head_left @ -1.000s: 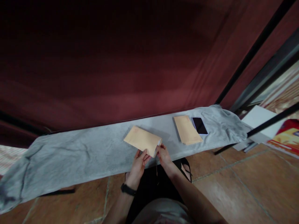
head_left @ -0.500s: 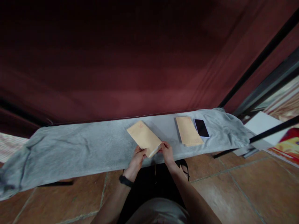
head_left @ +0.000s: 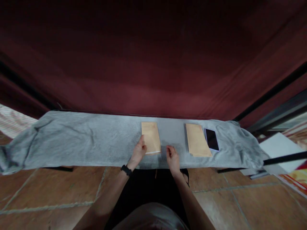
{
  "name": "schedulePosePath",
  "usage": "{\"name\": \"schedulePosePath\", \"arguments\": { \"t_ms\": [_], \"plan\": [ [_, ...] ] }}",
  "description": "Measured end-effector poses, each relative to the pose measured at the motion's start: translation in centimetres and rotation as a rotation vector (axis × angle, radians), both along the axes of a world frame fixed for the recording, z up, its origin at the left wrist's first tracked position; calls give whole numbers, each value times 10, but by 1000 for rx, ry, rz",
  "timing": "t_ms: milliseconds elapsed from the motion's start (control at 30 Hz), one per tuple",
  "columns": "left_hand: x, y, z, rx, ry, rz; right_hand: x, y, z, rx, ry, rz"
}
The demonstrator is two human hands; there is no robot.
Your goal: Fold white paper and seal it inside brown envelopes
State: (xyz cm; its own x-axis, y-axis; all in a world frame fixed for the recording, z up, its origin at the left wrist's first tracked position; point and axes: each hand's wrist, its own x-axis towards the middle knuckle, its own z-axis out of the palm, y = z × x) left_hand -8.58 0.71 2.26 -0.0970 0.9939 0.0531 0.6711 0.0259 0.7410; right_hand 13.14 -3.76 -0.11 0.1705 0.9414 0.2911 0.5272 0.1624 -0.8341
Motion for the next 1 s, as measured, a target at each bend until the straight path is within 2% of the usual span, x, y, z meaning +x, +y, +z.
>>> {"name": "schedulePosePath", "arguments": {
  "t_ms": [100, 167, 267, 333, 567, 700, 833, 1000],
  "plan": [
    [1, -5, 1, 19, 275, -11, 1, -2, 1, 96, -218, 155],
    [8, -6, 2, 111, 420, -55, 0, -3, 0, 117, -318, 231],
    [23, 2, 1, 234, 532, -193, -2, -4, -3, 111, -411, 260],
    [34, 12, -3, 248, 571, -286, -2, -4, -5, 110, -434, 260],
    [54, 63, -17, 212, 608, -348, -2, -4, -3, 116, -419, 260],
    [56, 78, -19, 200, 605, -349, -1, -5, -1, 115, -423, 286],
    [55, 70, -22, 202, 602, -387, 0, -5, -1, 109, -415, 291],
    [47, 36, -22, 246, 551, -463, -1, -5, -3, 80, -399, 278]
  ]
}}
